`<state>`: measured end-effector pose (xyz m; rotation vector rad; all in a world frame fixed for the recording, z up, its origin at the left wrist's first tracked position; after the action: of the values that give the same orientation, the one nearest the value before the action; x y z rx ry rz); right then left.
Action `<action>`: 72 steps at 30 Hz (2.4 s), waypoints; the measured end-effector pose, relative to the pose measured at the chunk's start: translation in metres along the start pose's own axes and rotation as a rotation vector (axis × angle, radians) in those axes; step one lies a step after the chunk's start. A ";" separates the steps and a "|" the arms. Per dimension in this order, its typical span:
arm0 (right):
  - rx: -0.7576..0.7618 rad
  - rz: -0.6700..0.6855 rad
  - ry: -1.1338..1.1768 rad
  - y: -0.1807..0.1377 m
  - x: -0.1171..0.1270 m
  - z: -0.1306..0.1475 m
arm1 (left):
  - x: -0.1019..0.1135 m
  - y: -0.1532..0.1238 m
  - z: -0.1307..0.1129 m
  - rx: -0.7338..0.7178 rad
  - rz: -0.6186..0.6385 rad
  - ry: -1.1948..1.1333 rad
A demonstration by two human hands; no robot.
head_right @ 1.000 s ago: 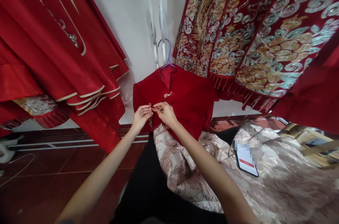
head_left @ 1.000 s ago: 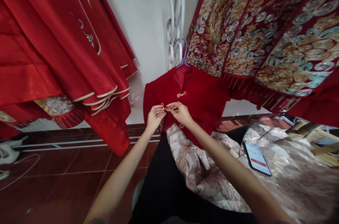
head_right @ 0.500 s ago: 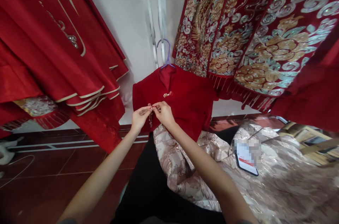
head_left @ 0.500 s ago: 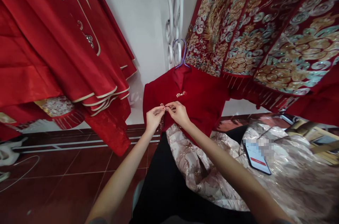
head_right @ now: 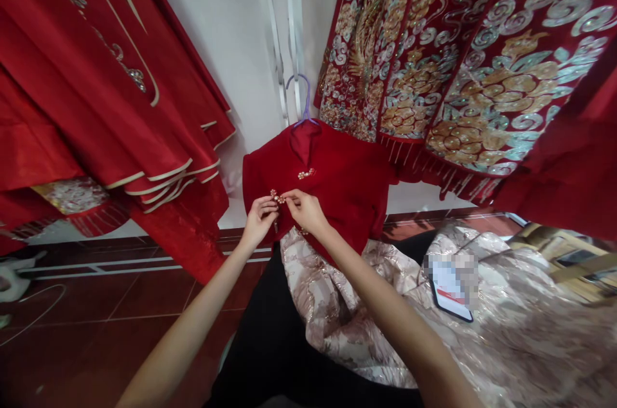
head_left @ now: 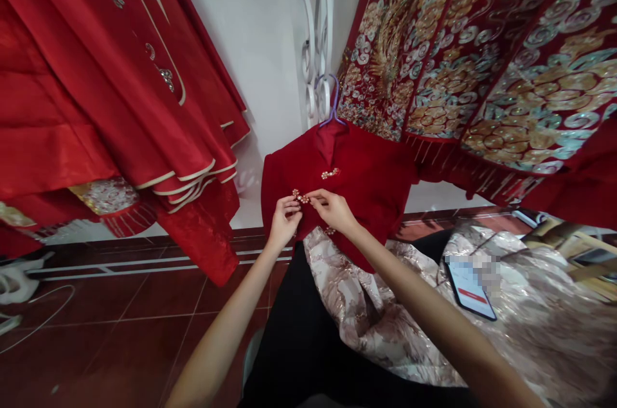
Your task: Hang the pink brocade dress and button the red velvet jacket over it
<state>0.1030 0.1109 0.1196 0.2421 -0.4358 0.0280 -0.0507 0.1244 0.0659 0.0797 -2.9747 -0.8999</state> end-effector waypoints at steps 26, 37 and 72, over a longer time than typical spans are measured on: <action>-0.256 0.276 0.044 -0.059 0.046 -0.067 | -0.045 -0.118 -0.070 -0.076 0.291 0.489; -0.351 0.259 0.082 -0.058 0.065 -0.061 | -0.061 -0.130 -0.058 -0.102 0.449 0.731; -0.041 -0.067 -0.017 -0.077 0.004 -0.058 | -0.043 -0.089 0.004 0.318 -0.056 -0.040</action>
<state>0.1370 0.0497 0.0528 0.2166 -0.4447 -0.0487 -0.0046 0.0551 0.0124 0.1556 -3.1386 -0.4290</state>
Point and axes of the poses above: each hand's wrist, its own y-axis towards the middle knuckle, its own x-axis out of the back of the hand, z = x × y, the point moved 7 cm from there along y, towards the middle knuckle, and after that the axes turned 13 degrees about -x, right-handed, at the moved point
